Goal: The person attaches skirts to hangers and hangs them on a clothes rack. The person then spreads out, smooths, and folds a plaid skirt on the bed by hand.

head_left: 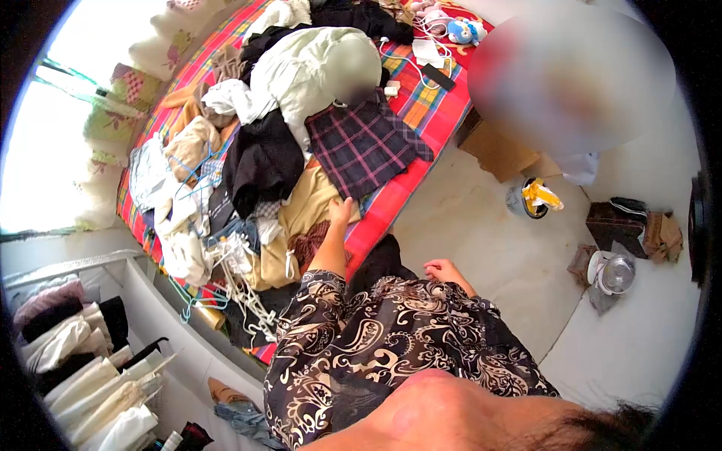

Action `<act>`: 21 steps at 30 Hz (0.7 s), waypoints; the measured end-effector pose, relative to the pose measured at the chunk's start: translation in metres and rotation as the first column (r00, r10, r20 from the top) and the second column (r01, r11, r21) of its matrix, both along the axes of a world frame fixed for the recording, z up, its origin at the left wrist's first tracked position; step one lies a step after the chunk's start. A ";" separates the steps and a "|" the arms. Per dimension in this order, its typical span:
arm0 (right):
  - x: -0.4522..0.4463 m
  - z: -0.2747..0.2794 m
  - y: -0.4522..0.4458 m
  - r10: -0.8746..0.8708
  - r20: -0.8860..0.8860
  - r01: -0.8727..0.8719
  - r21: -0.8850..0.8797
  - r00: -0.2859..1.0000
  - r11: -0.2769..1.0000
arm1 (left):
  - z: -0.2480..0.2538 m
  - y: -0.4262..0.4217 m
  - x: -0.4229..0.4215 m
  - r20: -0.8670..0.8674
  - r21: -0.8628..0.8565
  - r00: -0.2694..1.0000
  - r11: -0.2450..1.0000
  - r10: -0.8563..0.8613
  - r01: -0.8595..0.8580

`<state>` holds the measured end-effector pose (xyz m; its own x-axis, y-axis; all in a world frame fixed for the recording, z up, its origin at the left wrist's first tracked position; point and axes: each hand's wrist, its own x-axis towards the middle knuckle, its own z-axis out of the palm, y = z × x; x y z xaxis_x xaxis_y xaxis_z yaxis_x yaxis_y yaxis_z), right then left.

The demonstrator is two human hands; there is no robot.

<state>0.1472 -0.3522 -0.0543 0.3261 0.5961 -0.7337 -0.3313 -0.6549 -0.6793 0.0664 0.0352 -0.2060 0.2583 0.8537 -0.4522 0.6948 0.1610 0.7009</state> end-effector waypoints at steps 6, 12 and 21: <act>0.095 0.006 0.013 -0.020 0.138 0.044 -0.170 0.990 0.984 | -0.007 0.026 0.047 -0.135 -0.185 0.979 0.967 0.151 -0.174; 0.203 -0.022 0.091 0.018 0.166 -0.007 -0.068 0.986 0.998 | 0.003 0.014 0.049 0.151 0.060 0.964 0.971 0.219 -0.230; 0.285 -0.072 0.222 0.207 0.074 -0.200 -0.089 0.976 0.976 | 0.081 -0.109 -0.051 -0.025 0.074 0.901 0.899 0.434 -0.431</act>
<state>0.4326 -0.1298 -0.1267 0.2656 0.5963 -0.7575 -0.1303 -0.7563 -0.6411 0.0152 -0.0740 -0.1248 -0.1602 0.9051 -0.3939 0.5950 0.4070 0.6931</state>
